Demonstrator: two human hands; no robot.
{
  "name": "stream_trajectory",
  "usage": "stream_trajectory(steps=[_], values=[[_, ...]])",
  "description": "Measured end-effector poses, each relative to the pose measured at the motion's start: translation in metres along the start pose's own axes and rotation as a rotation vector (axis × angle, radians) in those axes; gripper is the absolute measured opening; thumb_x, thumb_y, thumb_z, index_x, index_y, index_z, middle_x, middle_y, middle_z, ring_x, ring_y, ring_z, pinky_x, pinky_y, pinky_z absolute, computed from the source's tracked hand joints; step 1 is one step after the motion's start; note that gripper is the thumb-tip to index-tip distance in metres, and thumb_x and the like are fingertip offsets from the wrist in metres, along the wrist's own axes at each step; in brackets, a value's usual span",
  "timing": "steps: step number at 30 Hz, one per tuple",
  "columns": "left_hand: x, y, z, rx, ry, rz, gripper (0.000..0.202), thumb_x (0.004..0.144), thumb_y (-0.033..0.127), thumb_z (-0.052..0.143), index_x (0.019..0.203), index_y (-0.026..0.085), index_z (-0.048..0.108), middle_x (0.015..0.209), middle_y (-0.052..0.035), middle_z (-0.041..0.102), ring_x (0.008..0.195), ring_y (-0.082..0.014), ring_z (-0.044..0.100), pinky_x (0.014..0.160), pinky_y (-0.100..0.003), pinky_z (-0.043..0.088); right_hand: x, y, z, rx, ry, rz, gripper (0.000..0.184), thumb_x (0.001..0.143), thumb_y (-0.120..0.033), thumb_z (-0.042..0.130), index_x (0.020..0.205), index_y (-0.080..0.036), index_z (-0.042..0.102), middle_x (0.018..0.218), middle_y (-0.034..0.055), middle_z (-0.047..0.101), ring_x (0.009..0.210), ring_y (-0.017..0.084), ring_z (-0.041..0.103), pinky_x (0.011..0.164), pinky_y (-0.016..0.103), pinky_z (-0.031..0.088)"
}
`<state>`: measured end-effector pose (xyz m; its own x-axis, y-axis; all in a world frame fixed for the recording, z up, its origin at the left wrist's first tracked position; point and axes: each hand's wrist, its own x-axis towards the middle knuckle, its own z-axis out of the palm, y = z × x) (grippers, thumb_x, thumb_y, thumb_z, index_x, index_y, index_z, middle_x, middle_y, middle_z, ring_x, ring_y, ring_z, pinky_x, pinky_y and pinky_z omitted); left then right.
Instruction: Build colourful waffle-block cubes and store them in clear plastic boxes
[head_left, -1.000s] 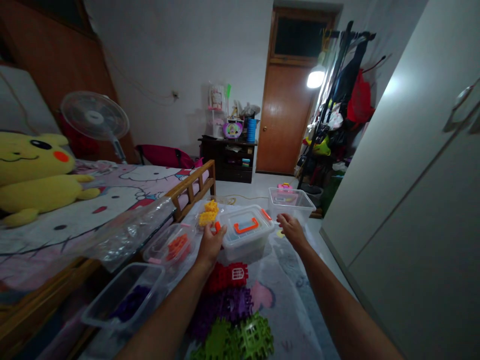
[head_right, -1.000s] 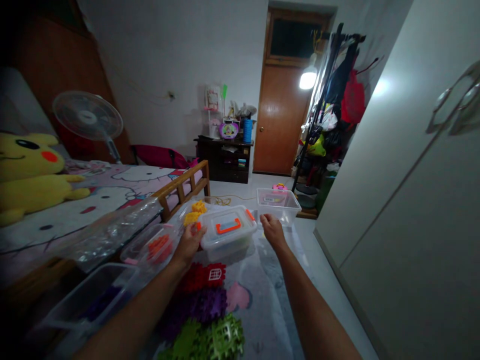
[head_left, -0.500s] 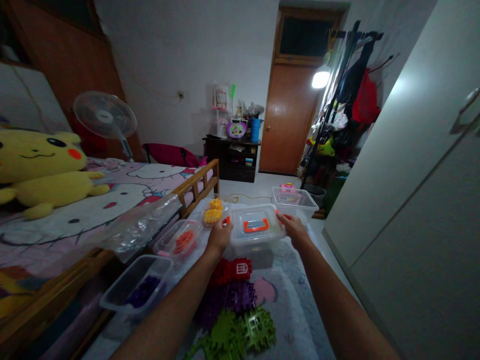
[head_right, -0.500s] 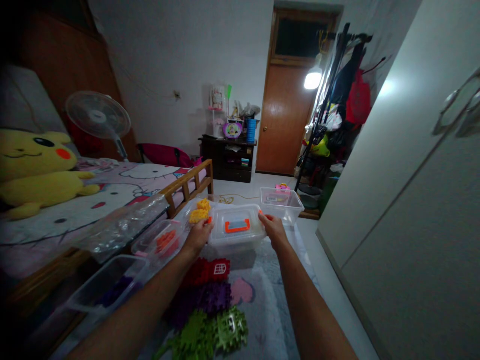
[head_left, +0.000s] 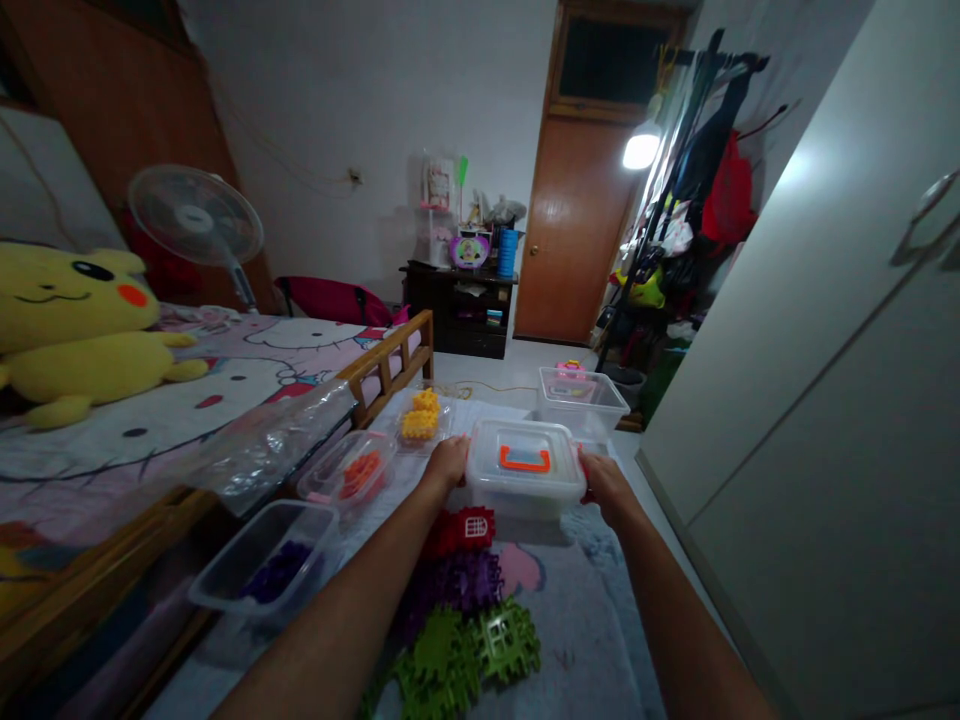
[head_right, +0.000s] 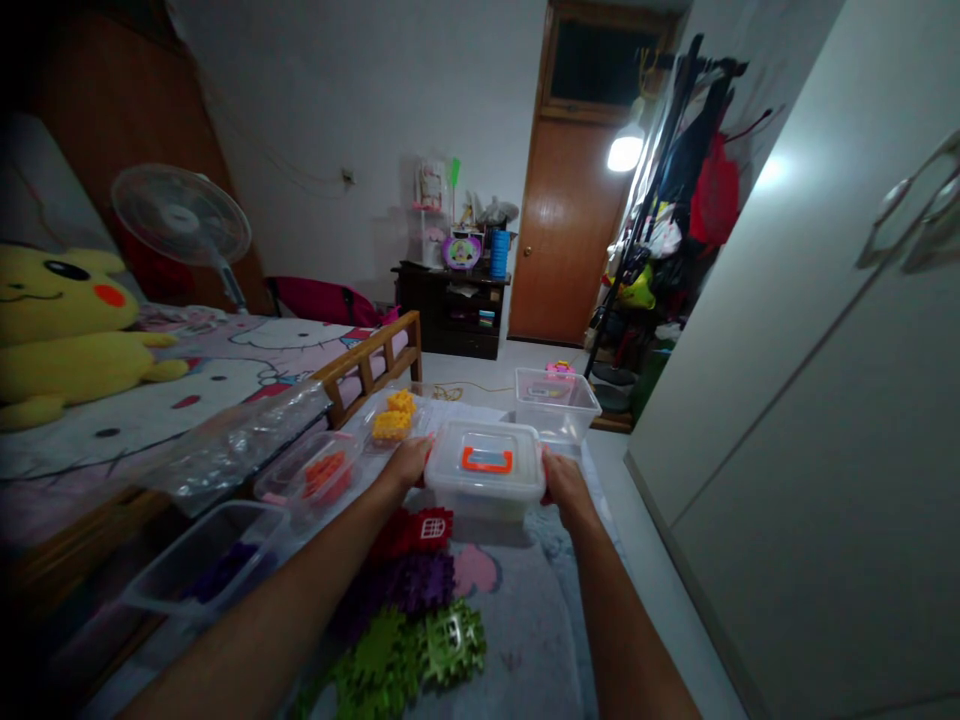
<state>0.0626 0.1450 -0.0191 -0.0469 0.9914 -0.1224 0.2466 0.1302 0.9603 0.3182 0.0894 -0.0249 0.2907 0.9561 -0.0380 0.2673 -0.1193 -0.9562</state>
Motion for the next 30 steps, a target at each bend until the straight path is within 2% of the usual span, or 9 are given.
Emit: stream_trajectory(steps=[4, 7, 10, 13, 16, 18, 22, 26, 30], values=[[-0.003, -0.01, 0.003, -0.007, 0.04, -0.046, 0.028, 0.088, 0.037, 0.045, 0.078, 0.017, 0.061, 0.056, -0.001, 0.059, 0.053, -0.0172, 0.058, 0.052, -0.027, 0.046, -0.002, 0.016, 0.005, -0.012, 0.058, 0.04, 0.043, 0.081, -0.058, 0.044, 0.068, -0.019, 0.059, 0.055, 0.0031, 0.058, 0.044, 0.014, 0.053, 0.038, 0.025, 0.042], [-0.004, -0.011, 0.002, 0.055, 0.18, 0.004, 0.025, 0.079, 0.029, 0.059, 0.1, 0.016, 0.06, 0.085, -0.007, 0.068, 0.08, -0.0196, 0.064, 0.07, -0.029, 0.05, -0.002, 0.019, 0.001, -0.089, 0.168, 0.005, 0.041, 0.08, -0.056, 0.044, 0.077, -0.019, 0.062, 0.064, 0.0053, 0.063, 0.053, 0.017, 0.058, 0.044, 0.026, 0.044], [-0.006, -0.005, -0.003, 0.151, 0.307, 0.104, 0.037, 0.08, 0.02, 0.057, 0.116, 0.013, 0.054, 0.118, -0.0152, 0.061, 0.11, -0.0219, 0.057, 0.092, -0.032, 0.045, -0.002, 0.008, -0.009, -0.215, 0.307, -0.095, 0.037, 0.081, -0.05, 0.045, 0.086, -0.019, 0.064, 0.083, 0.0105, 0.068, 0.074, 0.021, 0.062, 0.057, 0.028, 0.047], [-0.011, 0.004, -0.005, 0.249, 0.248, 0.198, 0.025, 0.085, 0.02, 0.05, 0.107, 0.015, 0.061, 0.112, -0.0119, 0.065, 0.106, -0.021, 0.06, 0.093, -0.03, 0.043, -0.002, -0.008, -0.013, -0.368, 0.299, -0.197, 0.033, 0.082, -0.044, 0.048, 0.075, -0.018, 0.067, 0.087, 0.0131, 0.07, 0.085, 0.023, 0.061, 0.069, 0.029, 0.043], [-0.015, 0.009, -0.003, 0.353, 0.124, 0.238, 0.017, 0.083, 0.021, 0.053, 0.092, 0.017, 0.067, 0.096, -0.0093, 0.07, 0.096, -0.0223, 0.063, 0.087, -0.03, 0.045, -0.002, -0.019, -0.007, -0.5, 0.201, -0.212, 0.035, 0.081, -0.042, 0.055, 0.056, -0.018, 0.063, 0.066, 0.0108, 0.067, 0.072, 0.02, 0.061, 0.065, 0.028, 0.037], [-0.017, 0.011, 0.0, 0.417, 0.09, 0.243, 0.019, 0.081, 0.021, 0.054, 0.092, 0.015, 0.068, 0.099, -0.0114, 0.07, 0.099, -0.0244, 0.063, 0.089, -0.031, 0.044, -0.004, -0.02, 0.0, -0.561, 0.167, -0.203, 0.034, 0.08, -0.038, 0.057, 0.052, -0.018, 0.062, 0.059, 0.0099, 0.065, 0.066, 0.019, 0.06, 0.062, 0.027, 0.035], [-0.024, 0.014, 0.004, 0.506, 0.099, 0.247, 0.033, 0.08, 0.022, 0.054, 0.11, 0.012, 0.065, 0.114, -0.0166, 0.064, 0.112, -0.0283, 0.056, 0.1, -0.036, 0.038, -0.01, -0.022, 0.009, -0.605, 0.197, -0.222, 0.028, 0.081, -0.034, 0.054, 0.064, -0.016, 0.067, 0.072, 0.0139, 0.068, 0.075, 0.022, 0.06, 0.067, 0.028, 0.037], [-0.037, 0.024, 0.005, 0.526, 0.108, 0.276, 0.047, 0.082, 0.025, 0.052, 0.126, 0.009, 0.056, 0.124, -0.0184, 0.059, 0.121, -0.0293, 0.05, 0.106, -0.039, 0.031, -0.02, -0.029, 0.006, -0.556, 0.266, -0.262, 0.026, 0.08, -0.036, 0.054, 0.077, -0.015, 0.069, 0.087, 0.0159, 0.069, 0.089, 0.025, 0.06, 0.076, 0.03, 0.041], [-0.05, 0.034, 0.005, 0.452, 0.088, 0.36, 0.044, 0.088, 0.027, 0.045, 0.129, 0.011, 0.055, 0.12, -0.0146, 0.061, 0.119, -0.0251, 0.052, 0.106, -0.036, 0.033, -0.03, -0.035, -0.006, -0.42, 0.314, -0.25, 0.043, 0.085, -0.046, 0.043, 0.1, -0.014, 0.067, 0.087, 0.0118, 0.07, 0.075, 0.022, 0.062, 0.066, 0.03, 0.044]])
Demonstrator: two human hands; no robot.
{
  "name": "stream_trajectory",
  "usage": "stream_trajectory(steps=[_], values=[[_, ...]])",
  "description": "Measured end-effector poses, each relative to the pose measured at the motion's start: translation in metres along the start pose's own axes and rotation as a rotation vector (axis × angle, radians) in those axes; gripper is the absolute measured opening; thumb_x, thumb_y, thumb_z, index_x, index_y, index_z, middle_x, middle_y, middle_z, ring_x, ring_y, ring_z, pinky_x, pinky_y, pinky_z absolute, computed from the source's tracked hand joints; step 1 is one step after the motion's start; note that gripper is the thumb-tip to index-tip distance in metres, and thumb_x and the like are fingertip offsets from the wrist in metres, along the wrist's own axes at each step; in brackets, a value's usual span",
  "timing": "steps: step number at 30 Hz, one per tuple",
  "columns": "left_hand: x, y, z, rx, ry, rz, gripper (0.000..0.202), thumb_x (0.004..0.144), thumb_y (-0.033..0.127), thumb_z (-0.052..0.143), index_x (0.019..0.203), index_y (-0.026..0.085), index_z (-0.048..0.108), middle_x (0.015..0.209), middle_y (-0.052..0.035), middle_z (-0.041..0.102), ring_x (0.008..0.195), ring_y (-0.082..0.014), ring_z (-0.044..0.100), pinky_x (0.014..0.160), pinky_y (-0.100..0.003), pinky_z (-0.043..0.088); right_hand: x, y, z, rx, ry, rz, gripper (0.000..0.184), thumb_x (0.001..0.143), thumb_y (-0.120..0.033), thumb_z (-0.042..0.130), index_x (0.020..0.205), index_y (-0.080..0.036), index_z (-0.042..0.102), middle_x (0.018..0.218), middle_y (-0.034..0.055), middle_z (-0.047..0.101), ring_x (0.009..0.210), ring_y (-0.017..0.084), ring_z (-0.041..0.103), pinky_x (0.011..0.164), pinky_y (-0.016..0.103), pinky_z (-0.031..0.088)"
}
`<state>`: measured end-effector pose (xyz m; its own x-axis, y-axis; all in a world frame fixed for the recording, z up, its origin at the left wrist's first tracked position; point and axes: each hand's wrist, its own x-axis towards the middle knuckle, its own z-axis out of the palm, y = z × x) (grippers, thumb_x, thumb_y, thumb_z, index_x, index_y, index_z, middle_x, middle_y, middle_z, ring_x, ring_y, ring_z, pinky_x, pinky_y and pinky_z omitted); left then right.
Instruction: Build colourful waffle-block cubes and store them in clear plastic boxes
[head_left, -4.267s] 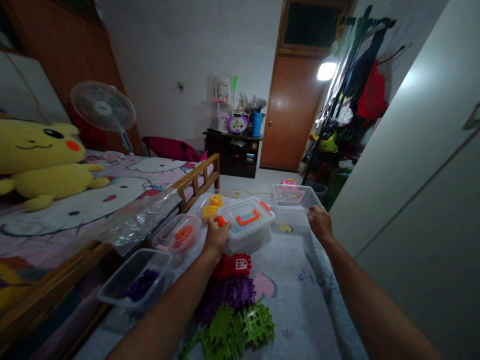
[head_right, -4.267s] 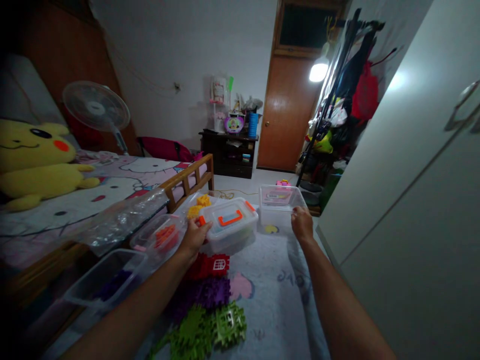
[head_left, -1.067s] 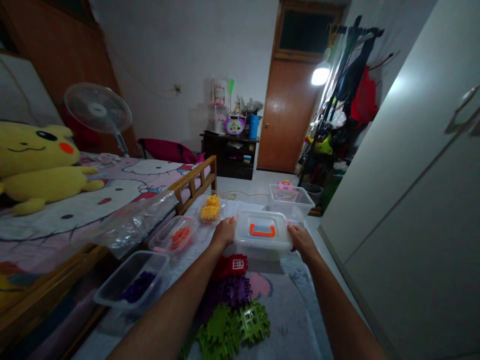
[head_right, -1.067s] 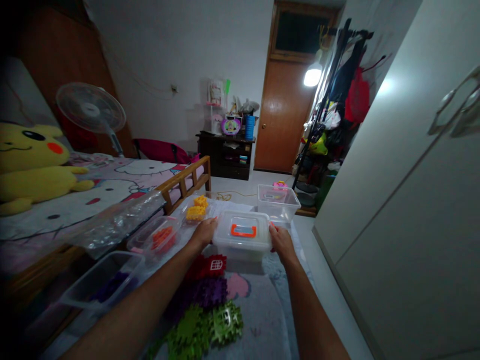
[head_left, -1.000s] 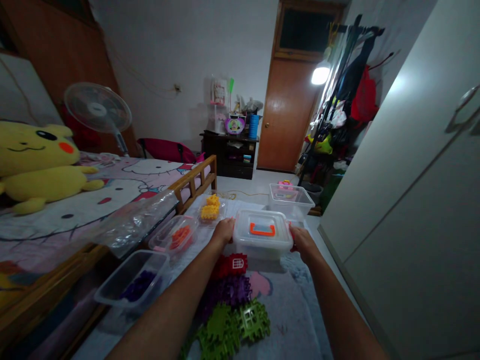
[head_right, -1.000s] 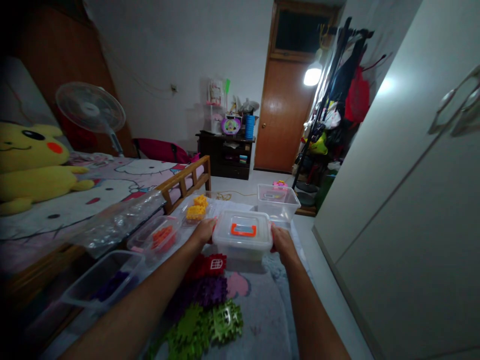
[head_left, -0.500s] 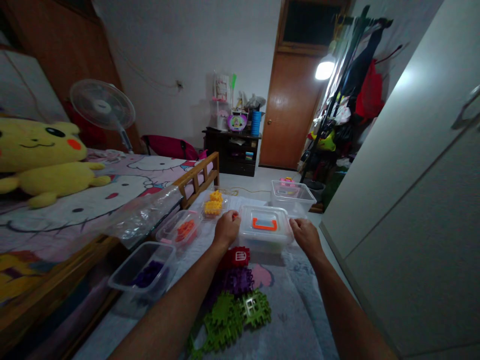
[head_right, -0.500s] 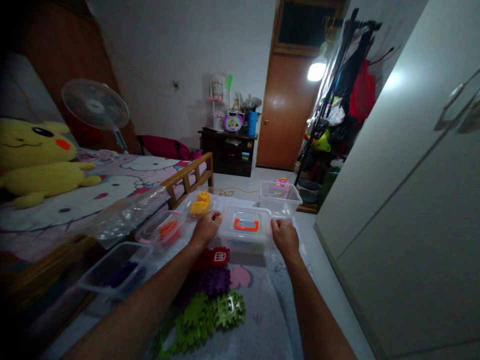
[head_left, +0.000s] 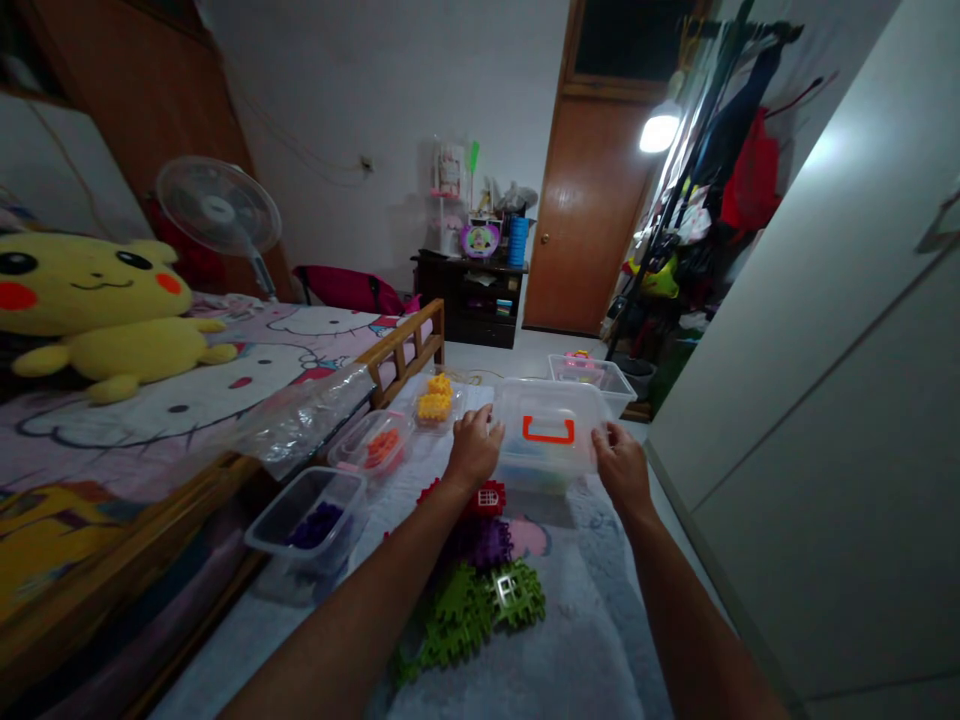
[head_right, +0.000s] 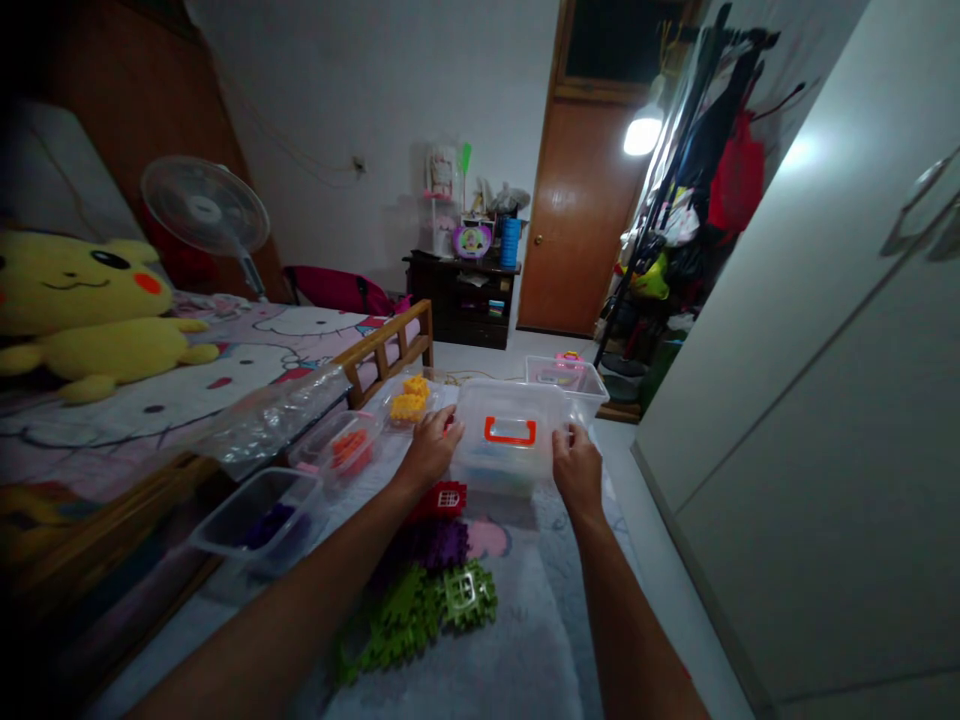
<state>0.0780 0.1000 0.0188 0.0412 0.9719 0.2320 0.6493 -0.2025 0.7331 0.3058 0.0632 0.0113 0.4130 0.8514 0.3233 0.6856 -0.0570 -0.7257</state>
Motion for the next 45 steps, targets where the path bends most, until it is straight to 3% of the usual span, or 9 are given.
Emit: stream_trajectory(steps=[6, 12, 16, 19, 22, 26, 31, 40, 45], values=[[-0.008, 0.006, 0.002, -0.535, -0.059, -0.036, 0.045, 0.086, 0.027, 0.051, 0.128, 0.012, 0.055, 0.083, -0.0041, 0.065, 0.074, -0.0164, 0.061, 0.07, -0.027, 0.047, -0.012, 0.015, -0.01, 0.104, -0.018, 0.053, 0.05, 0.086, -0.05, 0.039, 0.102, -0.011, 0.067, 0.071, 0.006, 0.068, 0.053, 0.017, 0.057, 0.051, 0.028, 0.043], [-0.011, 0.003, 0.007, -0.868, -0.099, -0.24, 0.051, 0.076, 0.02, 0.06, 0.126, 0.012, 0.052, 0.072, 0.0013, 0.061, 0.056, -0.0101, 0.056, 0.051, -0.019, 0.041, -0.017, 0.009, -0.012, -0.121, 0.126, -0.142, 0.036, 0.079, -0.034, 0.059, 0.105, -0.012, 0.069, 0.099, 0.0161, 0.063, 0.097, 0.029, 0.056, 0.089, 0.042, 0.042], [-0.012, 0.0, 0.007, -0.715, -0.043, -0.223, 0.048, 0.079, 0.022, 0.058, 0.126, 0.012, 0.054, 0.071, 0.0006, 0.061, 0.056, -0.0109, 0.055, 0.054, -0.021, 0.043, -0.015, -0.021, -0.008, -0.316, -0.114, -0.492, 0.023, 0.086, -0.025, 0.056, 0.1, -0.018, 0.072, 0.102, 0.0123, 0.062, 0.1, 0.026, 0.054, 0.093, 0.038, 0.04], [-0.011, -0.003, 0.005, -0.432, -0.004, -0.142, 0.046, 0.081, 0.025, 0.057, 0.125, 0.011, 0.057, 0.081, -0.0041, 0.066, 0.07, -0.0155, 0.062, 0.066, -0.025, 0.048, -0.009, -0.037, -0.001, -0.385, -0.393, -0.573, 0.017, 0.084, -0.02, 0.06, 0.094, -0.02, 0.074, 0.097, 0.0091, 0.064, 0.094, 0.022, 0.056, 0.088, 0.032, 0.041], [-0.009, -0.008, 0.001, -0.249, 0.012, -0.08, 0.038, 0.081, 0.024, 0.058, 0.117, 0.013, 0.063, 0.1, -0.0102, 0.067, 0.093, -0.0206, 0.064, 0.085, -0.03, 0.047, 0.001, -0.042, 0.005, -0.43, -0.513, -0.586, 0.015, 0.081, -0.015, 0.062, 0.087, -0.018, 0.074, 0.09, 0.0077, 0.065, 0.085, 0.019, 0.059, 0.079, 0.027, 0.041], [-0.002, -0.021, 0.0, -0.215, 0.046, -0.103, 0.028, 0.083, 0.019, 0.052, 0.106, 0.013, 0.067, 0.114, -0.0134, 0.064, 0.108, -0.0219, 0.059, 0.096, -0.032, 0.042, 0.012, -0.043, 0.008, -0.443, -0.575, -0.602, 0.012, 0.073, -0.011, 0.061, 0.074, -0.017, 0.072, 0.082, 0.0062, 0.066, 0.076, 0.017, 0.058, 0.07, 0.025, 0.04], [0.007, -0.035, 0.006, -0.219, 0.017, -0.188, 0.019, 0.081, 0.018, 0.055, 0.096, 0.015, 0.066, 0.097, -0.0099, 0.069, 0.091, -0.0198, 0.064, 0.082, -0.029, 0.047, 0.015, -0.046, -0.005, -0.413, -0.57, -0.56, 0.013, 0.068, -0.013, 0.059, 0.076, -0.016, 0.068, 0.078, 0.0044, 0.066, 0.071, 0.015, 0.057, 0.065, 0.024, 0.039], [0.028, -0.036, 0.005, -0.209, 0.019, -0.31, 0.011, 0.067, 0.025, 0.069, 0.068, 0.019, 0.059, 0.081, -0.0058, 0.066, 0.098, -0.0249, 0.061, 0.081, -0.03, 0.044, -0.01, -0.009, -0.077, -0.088, -0.44, -0.326, 0.037, 0.078, -0.025, 0.045, 0.106, -0.019, 0.068, 0.095, 0.0059, 0.072, 0.083, 0.021, 0.063, 0.075, 0.031, 0.046], [0.035, -0.034, 0.009, -0.337, -0.134, -0.431, 0.016, 0.064, 0.025, 0.07, 0.061, 0.018, 0.056, 0.057, -0.0006, 0.055, 0.069, -0.0218, 0.062, 0.064, -0.031, 0.047, -0.041, 0.029, -0.106, -0.076, -0.53, -0.294, 0.034, 0.085, -0.037, 0.045, 0.098, -0.022, 0.073, 0.102, 0.009, 0.07, 0.089, 0.023, 0.064, 0.081, 0.034, 0.049]])
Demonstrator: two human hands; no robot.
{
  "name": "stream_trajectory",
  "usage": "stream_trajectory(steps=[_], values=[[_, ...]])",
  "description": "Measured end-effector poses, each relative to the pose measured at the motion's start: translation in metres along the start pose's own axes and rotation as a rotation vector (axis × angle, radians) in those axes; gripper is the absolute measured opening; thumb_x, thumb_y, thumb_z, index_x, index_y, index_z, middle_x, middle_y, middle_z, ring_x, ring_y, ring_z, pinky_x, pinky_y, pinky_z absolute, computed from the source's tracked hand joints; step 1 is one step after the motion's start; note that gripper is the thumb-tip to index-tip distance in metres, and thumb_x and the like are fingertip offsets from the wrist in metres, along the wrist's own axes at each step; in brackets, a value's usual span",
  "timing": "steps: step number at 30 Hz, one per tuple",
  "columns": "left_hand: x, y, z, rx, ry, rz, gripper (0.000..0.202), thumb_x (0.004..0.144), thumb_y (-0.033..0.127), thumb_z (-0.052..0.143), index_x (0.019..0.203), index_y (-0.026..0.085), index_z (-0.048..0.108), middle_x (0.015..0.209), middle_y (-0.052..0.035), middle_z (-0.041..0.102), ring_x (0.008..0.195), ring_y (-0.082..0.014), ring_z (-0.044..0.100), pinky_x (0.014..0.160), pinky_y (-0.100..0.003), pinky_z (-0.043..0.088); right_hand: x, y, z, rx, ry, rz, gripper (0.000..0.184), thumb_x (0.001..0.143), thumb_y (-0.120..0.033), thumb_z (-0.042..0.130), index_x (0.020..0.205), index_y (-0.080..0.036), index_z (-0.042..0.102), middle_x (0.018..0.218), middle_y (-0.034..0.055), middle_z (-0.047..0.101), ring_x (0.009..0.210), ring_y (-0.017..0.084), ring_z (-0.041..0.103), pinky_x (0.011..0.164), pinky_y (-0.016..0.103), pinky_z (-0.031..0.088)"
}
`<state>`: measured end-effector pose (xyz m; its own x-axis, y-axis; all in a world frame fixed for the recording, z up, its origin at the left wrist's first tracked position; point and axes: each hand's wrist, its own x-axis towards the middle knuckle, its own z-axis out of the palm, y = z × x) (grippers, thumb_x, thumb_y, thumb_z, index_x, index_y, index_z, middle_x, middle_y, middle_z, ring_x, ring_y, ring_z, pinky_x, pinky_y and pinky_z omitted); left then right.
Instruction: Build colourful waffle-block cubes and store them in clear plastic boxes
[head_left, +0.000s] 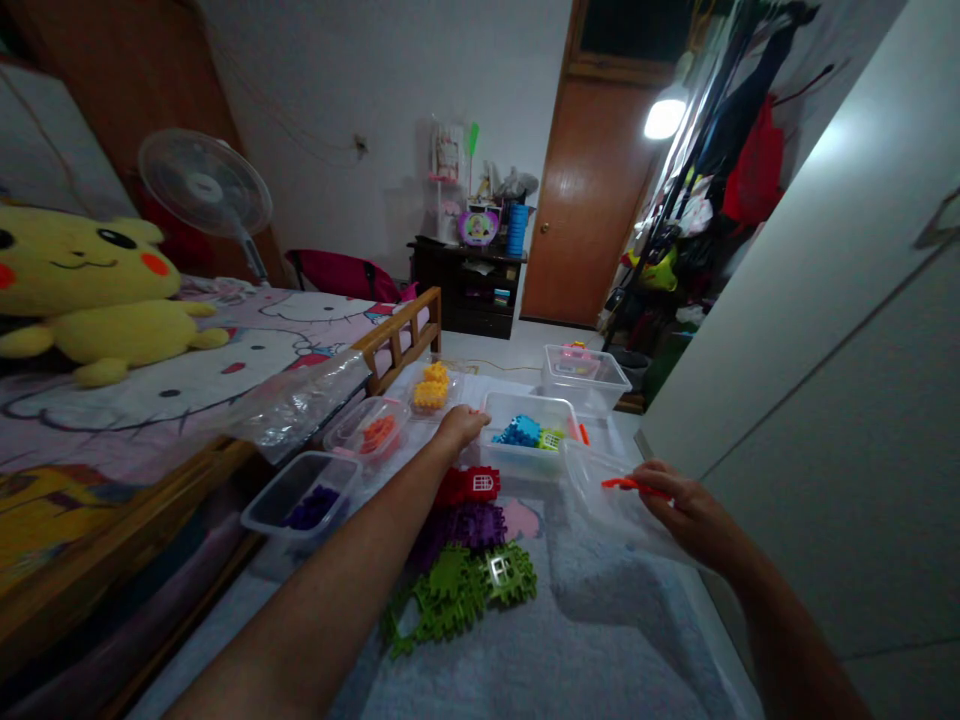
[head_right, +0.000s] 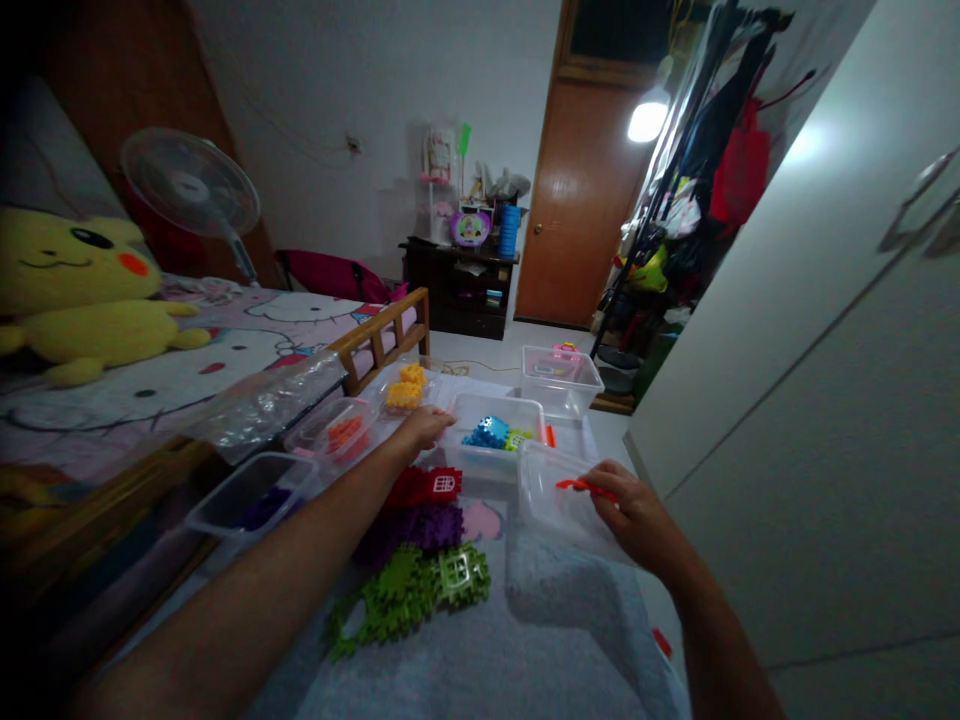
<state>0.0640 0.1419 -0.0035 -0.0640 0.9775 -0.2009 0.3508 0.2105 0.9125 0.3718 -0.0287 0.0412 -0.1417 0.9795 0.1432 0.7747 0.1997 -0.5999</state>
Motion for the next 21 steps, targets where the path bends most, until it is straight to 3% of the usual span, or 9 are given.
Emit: stream_trajectory(steps=[4, 8, 16, 21], values=[[-0.002, 0.003, 0.001, -0.122, -0.099, -0.098, 0.017, 0.067, 0.027, 0.069, 0.069, 0.017, 0.057, 0.056, 0.0014, 0.055, 0.053, -0.0163, 0.057, 0.053, -0.029, 0.049, -0.027, 0.012, 0.012, 0.008, -0.075, 0.052, 0.034, 0.086, -0.033, 0.045, 0.104, -0.024, 0.072, 0.115, 0.0086, 0.069, 0.104, 0.025, 0.063, 0.093, 0.04, 0.047], [-0.007, 0.005, -0.004, -0.217, -0.141, -0.134, 0.019, 0.067, 0.027, 0.07, 0.074, 0.016, 0.056, 0.059, 0.0, 0.059, 0.051, -0.0151, 0.057, 0.051, -0.029, 0.05, -0.035, 0.016, 0.026, -0.036, -0.171, 0.072, 0.035, 0.088, -0.028, 0.04, 0.099, -0.025, 0.073, 0.098, 0.007, 0.074, 0.089, 0.024, 0.067, 0.082, 0.038, 0.05], [-0.027, 0.013, -0.022, -0.393, -0.107, -0.022, 0.027, 0.065, 0.033, 0.075, 0.071, 0.016, 0.053, 0.065, 0.0007, 0.06, 0.056, -0.0112, 0.058, 0.053, -0.024, 0.05, -0.006, 0.036, 0.072, -0.348, 0.073, 0.0, 0.04, 0.081, -0.011, 0.041, 0.1, -0.02, 0.075, 0.098, 0.011, 0.075, 0.092, 0.025, 0.066, 0.085, 0.039, 0.047], [-0.049, 0.012, -0.035, -0.465, -0.066, 0.06, 0.036, 0.06, 0.038, 0.078, 0.068, 0.017, 0.05, 0.067, 0.0032, 0.057, 0.06, -0.0097, 0.057, 0.057, -0.022, 0.049, -0.006, 0.046, 0.09, -0.341, 0.037, 0.069, 0.026, 0.078, -0.022, 0.054, 0.092, -0.021, 0.075, 0.097, 0.0102, 0.075, 0.091, 0.027, 0.066, 0.085, 0.04, 0.047]])
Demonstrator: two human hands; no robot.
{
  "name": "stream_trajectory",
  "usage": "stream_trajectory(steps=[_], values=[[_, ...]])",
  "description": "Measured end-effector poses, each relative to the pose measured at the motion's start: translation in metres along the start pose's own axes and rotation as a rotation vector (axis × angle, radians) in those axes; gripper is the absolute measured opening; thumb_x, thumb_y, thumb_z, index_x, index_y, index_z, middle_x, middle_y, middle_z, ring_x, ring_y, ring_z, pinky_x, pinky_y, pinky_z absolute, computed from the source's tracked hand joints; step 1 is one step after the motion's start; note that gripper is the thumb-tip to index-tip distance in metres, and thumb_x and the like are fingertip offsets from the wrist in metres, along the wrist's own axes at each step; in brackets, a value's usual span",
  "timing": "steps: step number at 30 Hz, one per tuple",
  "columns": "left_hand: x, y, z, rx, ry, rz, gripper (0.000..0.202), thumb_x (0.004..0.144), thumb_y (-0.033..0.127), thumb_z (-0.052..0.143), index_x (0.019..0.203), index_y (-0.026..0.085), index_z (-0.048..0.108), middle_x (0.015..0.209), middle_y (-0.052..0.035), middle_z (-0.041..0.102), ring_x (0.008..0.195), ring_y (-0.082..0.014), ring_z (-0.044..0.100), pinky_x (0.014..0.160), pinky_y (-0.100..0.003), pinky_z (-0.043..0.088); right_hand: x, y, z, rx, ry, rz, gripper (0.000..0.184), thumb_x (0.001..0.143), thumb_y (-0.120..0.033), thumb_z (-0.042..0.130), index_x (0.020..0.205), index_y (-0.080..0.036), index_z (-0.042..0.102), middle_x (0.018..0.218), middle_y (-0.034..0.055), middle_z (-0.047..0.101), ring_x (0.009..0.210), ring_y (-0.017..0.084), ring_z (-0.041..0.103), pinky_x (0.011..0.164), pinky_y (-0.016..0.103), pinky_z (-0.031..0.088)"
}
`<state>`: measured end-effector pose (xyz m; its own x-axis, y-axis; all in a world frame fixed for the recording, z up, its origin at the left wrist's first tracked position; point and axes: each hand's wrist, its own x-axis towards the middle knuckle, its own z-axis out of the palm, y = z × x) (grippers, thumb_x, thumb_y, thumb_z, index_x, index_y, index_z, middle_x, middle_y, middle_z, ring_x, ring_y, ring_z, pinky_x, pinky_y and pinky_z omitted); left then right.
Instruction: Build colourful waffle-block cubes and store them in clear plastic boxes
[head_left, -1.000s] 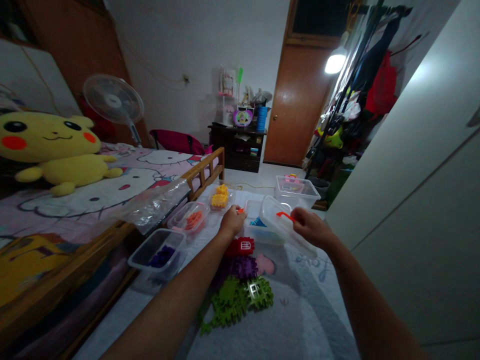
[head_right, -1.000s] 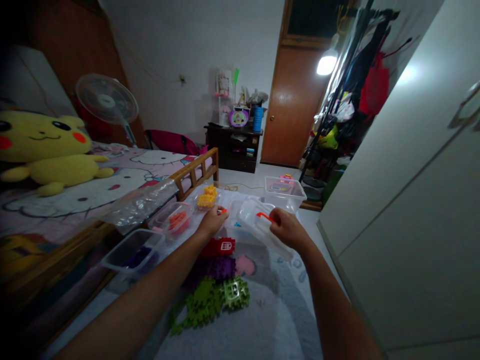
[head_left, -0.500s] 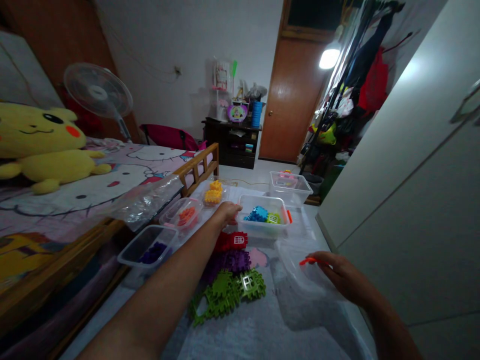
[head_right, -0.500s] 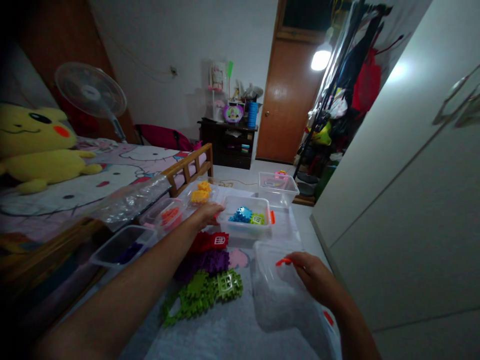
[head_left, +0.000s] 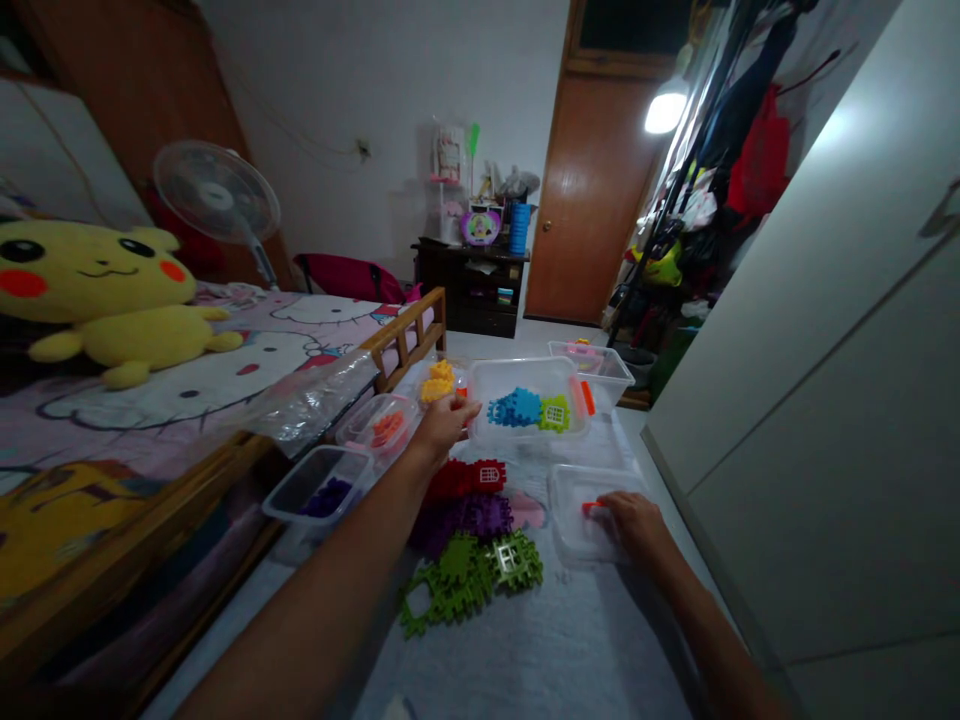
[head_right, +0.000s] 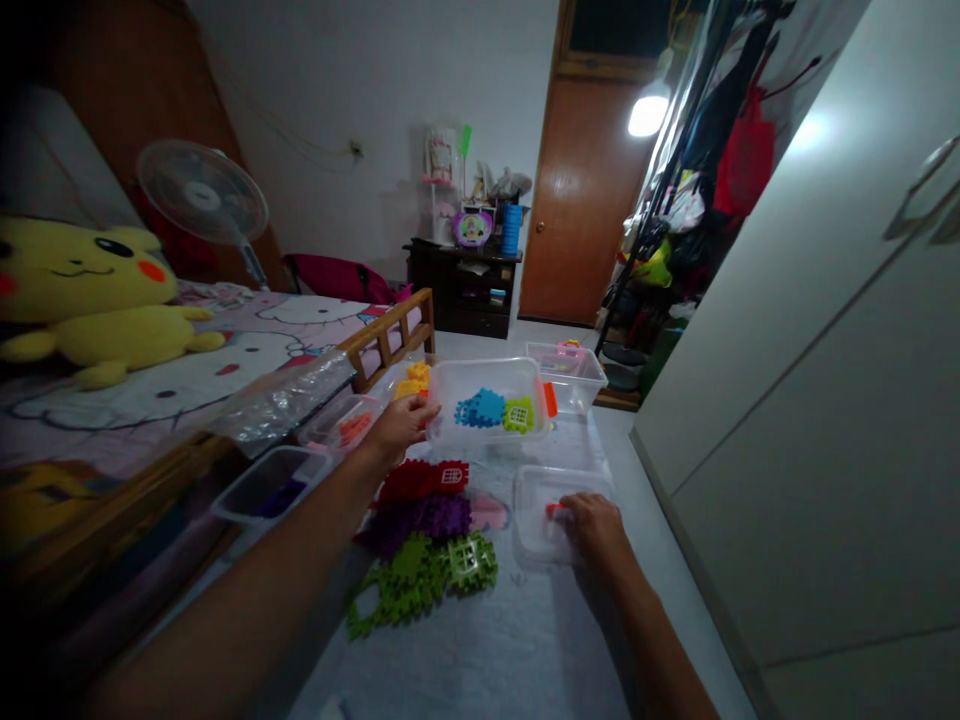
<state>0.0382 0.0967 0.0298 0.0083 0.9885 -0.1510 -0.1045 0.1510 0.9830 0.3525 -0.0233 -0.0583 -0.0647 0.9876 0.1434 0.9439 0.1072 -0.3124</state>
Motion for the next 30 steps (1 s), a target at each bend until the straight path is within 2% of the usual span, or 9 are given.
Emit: stream_trajectory(steps=[3, 5, 8, 11, 14, 18, 22, 25, 30], values=[[-0.015, -0.002, -0.009, -0.01, 0.017, 0.04, 0.039, 0.057, 0.041, 0.079, 0.068, 0.017, 0.05, 0.068, 0.0039, 0.056, 0.06, -0.0096, 0.056, 0.056, -0.022, 0.046, -0.001, -0.007, -0.005, 0.164, 0.075, 0.082, 0.027, 0.075, -0.027, 0.057, 0.096, -0.02, 0.073, 0.106, 0.0118, 0.073, 0.103, 0.029, 0.064, 0.095, 0.047, 0.044], [-0.024, -0.006, -0.014, -0.003, 0.01, 0.077, 0.04, 0.058, 0.043, 0.078, 0.068, 0.018, 0.049, 0.067, 0.004, 0.055, 0.059, -0.0098, 0.055, 0.055, -0.022, 0.045, 0.002, -0.021, -0.014, 0.436, 0.132, 0.143, 0.036, 0.077, -0.032, 0.058, 0.108, -0.019, 0.068, 0.115, 0.0129, 0.07, 0.109, 0.028, 0.062, 0.097, 0.048, 0.046], [-0.037, -0.013, -0.022, 0.033, -0.023, 0.155, 0.038, 0.063, 0.045, 0.074, 0.067, 0.019, 0.047, 0.065, 0.0042, 0.054, 0.058, -0.0107, 0.053, 0.056, -0.023, 0.044, 0.011, -0.051, -0.029, 1.011, 0.098, 0.247, 0.051, 0.082, -0.049, 0.058, 0.125, -0.021, 0.056, 0.121, 0.0122, 0.065, 0.104, 0.026, 0.065, 0.085, 0.043, 0.055], [-0.046, -0.021, -0.03, 0.121, -0.025, 0.251, 0.035, 0.069, 0.044, 0.07, 0.068, 0.019, 0.046, 0.064, 0.0051, 0.051, 0.06, -0.011, 0.051, 0.058, -0.022, 0.042, 0.019, -0.076, -0.037, 1.328, 0.043, 0.302, 0.049, 0.08, -0.056, 0.063, 0.117, -0.024, 0.059, 0.114, 0.0085, 0.066, 0.095, 0.024, 0.067, 0.074, 0.039, 0.06], [-0.05, -0.03, -0.039, 0.194, -0.024, 0.295, 0.031, 0.074, 0.043, 0.067, 0.072, 0.021, 0.045, 0.063, 0.0067, 0.048, 0.058, -0.0102, 0.047, 0.056, -0.021, 0.039, 0.022, -0.086, -0.039, 1.352, -0.053, 0.237, 0.045, 0.075, -0.049, 0.072, 0.11, -0.023, 0.062, 0.109, 0.0066, 0.068, 0.092, 0.023, 0.067, 0.07, 0.035, 0.059], [-0.05, -0.042, -0.046, 0.215, -0.011, 0.338, 0.026, 0.077, 0.041, 0.064, 0.078, 0.022, 0.046, 0.07, 0.0056, 0.05, 0.062, -0.0115, 0.049, 0.059, -0.021, 0.041, 0.014, -0.088, -0.036, 1.291, -0.147, 0.18, 0.049, 0.072, -0.045, 0.076, 0.114, -0.022, 0.062, 0.106, 0.0066, 0.071, 0.092, 0.024, 0.069, 0.071, 0.035, 0.058], [-0.049, -0.05, -0.047, 0.314, 0.068, 0.407, 0.019, 0.079, 0.038, 0.06, 0.087, 0.021, 0.054, 0.091, -0.0009, 0.057, 0.082, -0.0168, 0.056, 0.072, -0.026, 0.046, 0.007, -0.095, -0.024, 1.233, -0.037, 0.19, 0.052, 0.068, -0.046, 0.079, 0.11, -0.023, 0.061, 0.105, 0.0063, 0.07, 0.087, 0.024, 0.07, 0.066, 0.036, 0.059], [-0.047, -0.055, -0.044, 0.34, 0.075, 0.435, 0.018, 0.082, 0.035, 0.056, 0.094, 0.021, 0.056, 0.099, -0.0033, 0.058, 0.091, -0.0189, 0.057, 0.078, -0.029, 0.046, 0.004, -0.098, -0.012, 1.185, 0.038, 0.21, 0.057, 0.065, -0.049, 0.08, 0.112, -0.022, 0.059, 0.103, 0.0064, 0.07, 0.083, 0.024, 0.07, 0.063, 0.037, 0.06], [-0.044, -0.06, -0.039, 0.273, 0.069, 0.438, 0.016, 0.084, 0.034, 0.057, 0.093, 0.022, 0.057, 0.099, -0.0029, 0.06, 0.096, -0.0193, 0.057, 0.083, -0.029, 0.046, -0.002, -0.093, -0.002, 1.163, -0.005, 0.178, 0.052, 0.07, -0.047, 0.078, 0.111, -0.021, 0.061, 0.096, 0.0062, 0.071, 0.079, 0.021, 0.068, 0.068, 0.036, 0.059]])
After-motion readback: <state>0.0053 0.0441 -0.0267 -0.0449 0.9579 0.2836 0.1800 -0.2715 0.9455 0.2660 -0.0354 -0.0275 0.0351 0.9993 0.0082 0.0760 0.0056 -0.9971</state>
